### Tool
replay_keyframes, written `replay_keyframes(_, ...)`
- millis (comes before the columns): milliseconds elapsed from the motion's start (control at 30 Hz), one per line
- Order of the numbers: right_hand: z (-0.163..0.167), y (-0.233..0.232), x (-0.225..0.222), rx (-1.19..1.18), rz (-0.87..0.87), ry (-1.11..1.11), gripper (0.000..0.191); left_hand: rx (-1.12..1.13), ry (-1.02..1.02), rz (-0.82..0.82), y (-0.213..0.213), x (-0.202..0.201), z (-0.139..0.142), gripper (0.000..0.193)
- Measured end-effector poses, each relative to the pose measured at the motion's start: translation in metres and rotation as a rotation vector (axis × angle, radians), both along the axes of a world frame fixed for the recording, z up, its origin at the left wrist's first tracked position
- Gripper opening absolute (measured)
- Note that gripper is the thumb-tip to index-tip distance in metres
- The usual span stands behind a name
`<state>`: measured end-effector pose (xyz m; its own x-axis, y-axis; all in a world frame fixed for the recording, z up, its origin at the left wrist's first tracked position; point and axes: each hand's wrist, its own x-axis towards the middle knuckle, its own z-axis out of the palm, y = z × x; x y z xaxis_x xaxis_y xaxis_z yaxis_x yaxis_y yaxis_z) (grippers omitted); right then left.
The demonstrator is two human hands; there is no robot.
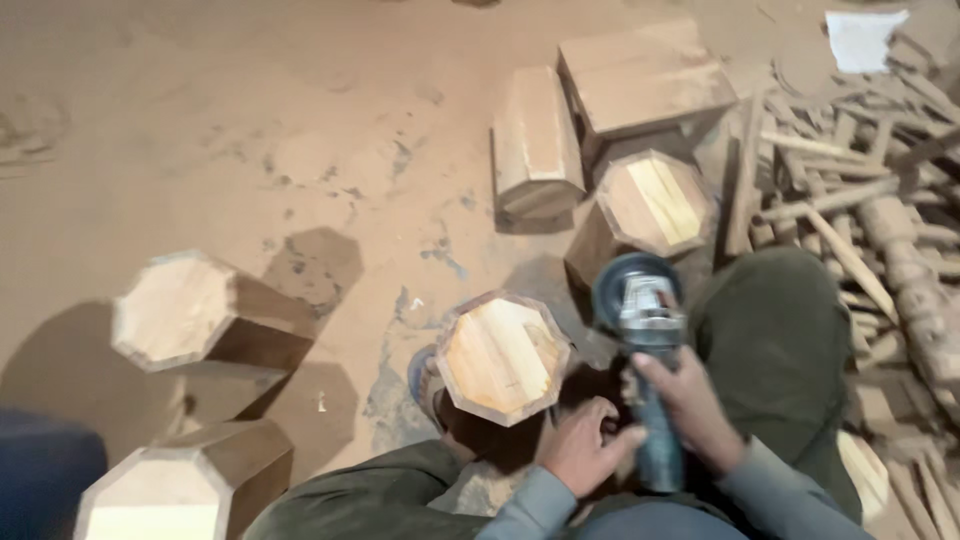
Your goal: The person sits on the floor and uses an angle grinder with a sanding disc to smooth the top surface of a hexagonal wooden block. They hold the block steady with one hand and move the tool across the surface, then briefly set the block aside before resuming sanding.
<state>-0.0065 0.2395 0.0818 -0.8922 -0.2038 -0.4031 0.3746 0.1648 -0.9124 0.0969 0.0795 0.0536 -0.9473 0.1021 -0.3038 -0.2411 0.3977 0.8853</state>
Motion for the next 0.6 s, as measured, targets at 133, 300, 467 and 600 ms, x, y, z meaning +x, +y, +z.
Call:
replay_keyframes(133,0.044,0.029,-0.013,-0.032,0.046,0.111,0.03,-0.673,0.339,-0.341,-0.047,-0.004,0.025,0.085)
replay_keyframes(300,0.051,0.047,-0.027,-0.183,0.104,0.028,0.036,-1.04,0.623,-0.222,-0.055,-0.032,0.025,0.057)
replay_keyframes(467,0.035,0.079,-0.048,-0.255,0.24,-0.049,0.043,-0.827,0.405,0.055,-0.005,-0.078,0.045,0.065)
replay_keyframes(600,0.036,0.11,-0.061,-0.113,0.23,-0.059,0.044,-0.657,0.318,0.449,-0.027,-0.119,0.073,0.091)
